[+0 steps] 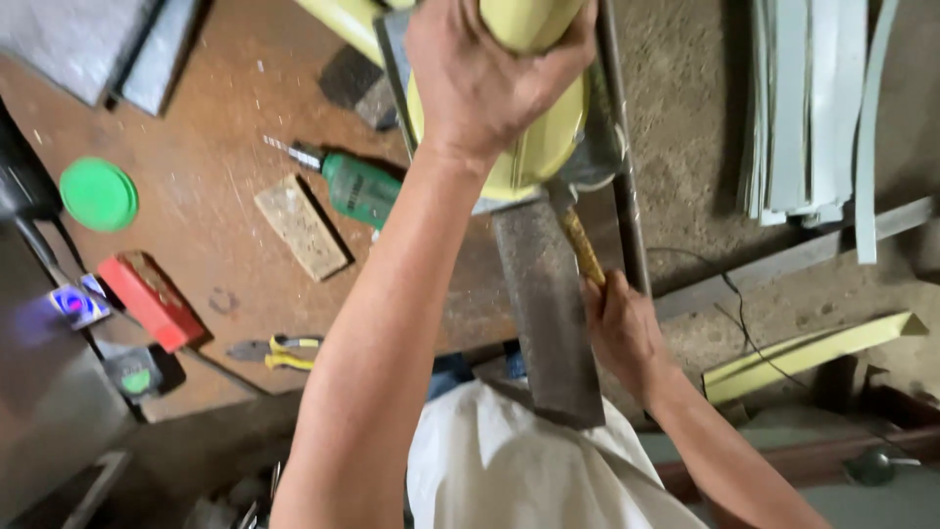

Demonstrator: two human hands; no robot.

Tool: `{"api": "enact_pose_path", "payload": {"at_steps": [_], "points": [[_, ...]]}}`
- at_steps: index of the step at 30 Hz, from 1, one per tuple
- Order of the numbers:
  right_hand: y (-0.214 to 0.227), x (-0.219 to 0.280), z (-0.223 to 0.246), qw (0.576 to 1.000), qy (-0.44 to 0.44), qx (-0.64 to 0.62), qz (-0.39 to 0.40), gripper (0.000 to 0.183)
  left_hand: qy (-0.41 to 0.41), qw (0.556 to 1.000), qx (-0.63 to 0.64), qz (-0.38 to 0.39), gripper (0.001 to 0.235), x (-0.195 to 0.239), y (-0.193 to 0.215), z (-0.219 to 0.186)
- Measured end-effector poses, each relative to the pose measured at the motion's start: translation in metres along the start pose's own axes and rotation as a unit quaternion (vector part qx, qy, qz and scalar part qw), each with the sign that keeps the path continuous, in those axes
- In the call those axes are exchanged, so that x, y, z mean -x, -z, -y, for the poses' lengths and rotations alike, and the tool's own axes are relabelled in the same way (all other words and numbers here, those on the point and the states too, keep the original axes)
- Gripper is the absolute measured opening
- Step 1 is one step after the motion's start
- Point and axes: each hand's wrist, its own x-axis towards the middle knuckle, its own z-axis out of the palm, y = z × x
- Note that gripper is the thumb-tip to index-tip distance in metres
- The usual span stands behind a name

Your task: The person holds a yellow funnel-shaped cone against a metal plate on the workbench and hammers around its edge with a mallet to seat it. They then pick small fasteners from a cup, handle a small packet, and fit a metal ring onto the cone's pipe by hand.

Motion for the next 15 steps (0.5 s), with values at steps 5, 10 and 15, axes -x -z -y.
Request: {"api": "enact_pose_path", "payload": {"at_steps": [5,10,15], "points": [[0.01,-0.004,0.011,0.999,-0.04,0.001,0.022,0.019,0.032,0.999,-0.003,0.004,0.042,0.009,-0.006,0.005],[0.004,-0.005,0.011,0.996,-0.046,-0.039,0.058,0.025,0.006,0.999,-0.03,-0.01,0.042,0.005,-0.004,0.005],[0.004,-0.007,0.013,0.995,-0.082,0.007,0.048,0.024,0.009,1.0,0.026,0.002,0.043,0.006,-0.005,0.013]]}}
